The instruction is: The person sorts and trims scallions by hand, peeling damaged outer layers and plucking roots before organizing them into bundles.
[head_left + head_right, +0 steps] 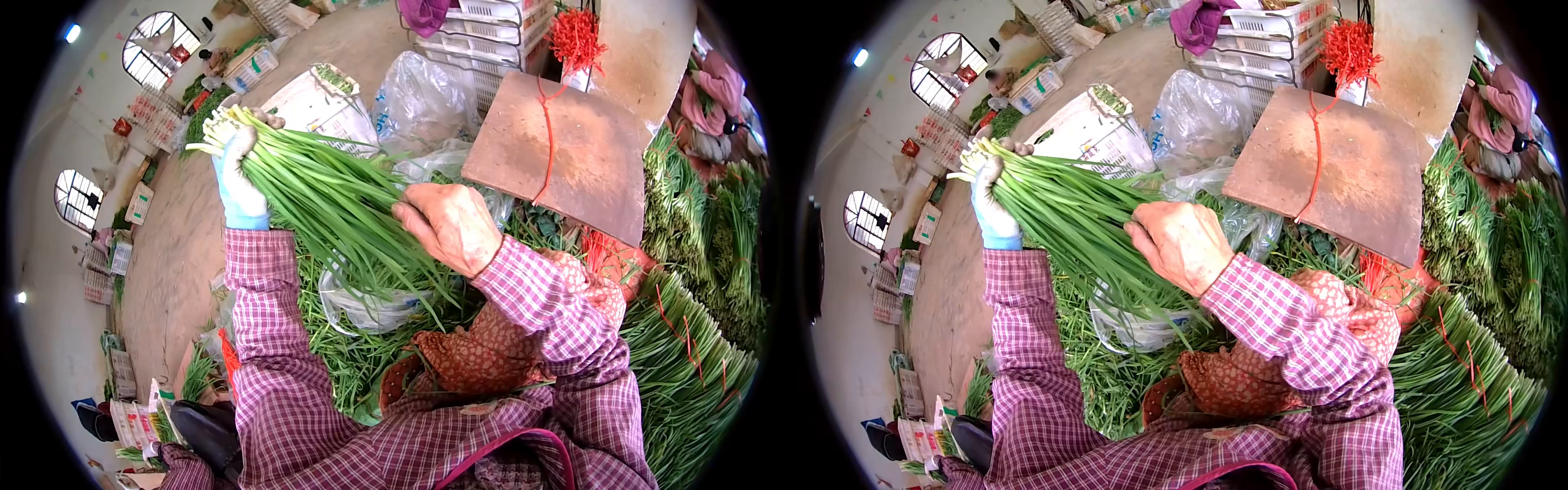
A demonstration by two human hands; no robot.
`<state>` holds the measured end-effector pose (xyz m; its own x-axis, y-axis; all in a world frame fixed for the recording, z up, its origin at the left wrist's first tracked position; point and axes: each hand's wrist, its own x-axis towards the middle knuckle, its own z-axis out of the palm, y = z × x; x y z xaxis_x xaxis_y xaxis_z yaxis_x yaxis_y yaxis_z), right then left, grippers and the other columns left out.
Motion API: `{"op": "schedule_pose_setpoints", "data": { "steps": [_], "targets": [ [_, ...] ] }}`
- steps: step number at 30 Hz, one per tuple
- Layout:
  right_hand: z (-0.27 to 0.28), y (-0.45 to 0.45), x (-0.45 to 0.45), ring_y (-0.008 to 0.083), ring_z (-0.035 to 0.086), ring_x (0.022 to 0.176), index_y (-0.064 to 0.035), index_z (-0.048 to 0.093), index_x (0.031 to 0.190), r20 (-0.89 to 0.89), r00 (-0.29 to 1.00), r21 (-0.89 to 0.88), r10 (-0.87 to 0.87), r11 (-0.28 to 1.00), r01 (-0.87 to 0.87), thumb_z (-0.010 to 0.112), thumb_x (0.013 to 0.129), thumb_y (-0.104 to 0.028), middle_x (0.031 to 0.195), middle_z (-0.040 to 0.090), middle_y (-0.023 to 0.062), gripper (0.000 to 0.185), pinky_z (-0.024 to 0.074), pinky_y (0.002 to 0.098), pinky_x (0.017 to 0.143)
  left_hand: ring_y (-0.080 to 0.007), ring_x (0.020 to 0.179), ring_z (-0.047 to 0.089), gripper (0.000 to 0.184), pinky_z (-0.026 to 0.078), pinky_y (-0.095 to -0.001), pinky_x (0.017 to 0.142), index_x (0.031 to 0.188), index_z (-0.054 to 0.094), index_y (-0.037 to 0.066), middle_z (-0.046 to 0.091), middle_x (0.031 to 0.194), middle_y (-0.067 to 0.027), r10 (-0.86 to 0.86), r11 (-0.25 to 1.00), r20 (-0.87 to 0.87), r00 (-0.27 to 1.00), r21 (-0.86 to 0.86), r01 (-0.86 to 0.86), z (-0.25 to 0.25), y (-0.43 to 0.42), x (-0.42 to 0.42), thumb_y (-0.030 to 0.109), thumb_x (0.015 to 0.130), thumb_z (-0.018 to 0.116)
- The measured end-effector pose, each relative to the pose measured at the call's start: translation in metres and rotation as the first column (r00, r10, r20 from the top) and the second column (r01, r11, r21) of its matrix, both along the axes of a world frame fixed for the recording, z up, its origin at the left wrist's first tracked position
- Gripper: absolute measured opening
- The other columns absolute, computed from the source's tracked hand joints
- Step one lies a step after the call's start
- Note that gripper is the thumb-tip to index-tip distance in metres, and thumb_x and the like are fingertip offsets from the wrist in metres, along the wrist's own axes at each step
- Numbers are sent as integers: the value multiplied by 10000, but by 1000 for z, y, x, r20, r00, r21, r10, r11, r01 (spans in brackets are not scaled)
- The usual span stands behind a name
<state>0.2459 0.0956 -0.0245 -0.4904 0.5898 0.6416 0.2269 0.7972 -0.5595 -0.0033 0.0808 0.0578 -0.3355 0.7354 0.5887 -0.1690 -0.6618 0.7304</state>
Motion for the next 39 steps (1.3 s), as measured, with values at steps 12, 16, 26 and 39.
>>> {"op": "schedule_pose_setpoints", "data": {
  "steps": [12,16,26,39],
  "targets": [
    [39,0,73,306,657,831,-6,601,1112,479,878,-6,19,1000,-18,606,830,-532,951,652,184,597,512,397,755,-164,842,616,488,538,-304,798,1192,518,-1,604,994,-89,298,941,-358,885,-44,-334,21,-2,-3,45,739,693],
    [52,23,34,329,474,1157,4,276,1402,-18,998,165,-59,984,61,670,630,-695,1229,471,244,1113,419,461,951,-187,988,607,477,507,-326,892,1191,541,7,621,1073,-103,331,943,-412,849,103,-318,52,18,43,41,750,719],
    [133,59,164,299,524,1086,-129,357,1393,-375,672,654,-639,331,680,820,584,-187,1198,521,153,934,429,424,937,-159,897,619,313,515,-285,812,1079,612,4,642,1028,-84,-494,735,-134,859,463,495,96,91,268,249,897,545],
    [-75,151,244,286,532,1034,-315,444,1357,342,617,423,-708,703,572,837,541,-193,1139,536,89,915,420,432,933,-258,1091,556,356,430,-409,984,1179,518,23,576,1169,-154,-522,700,642,561,-54,712,-184,218,316,248,905,480]
  ]
}}
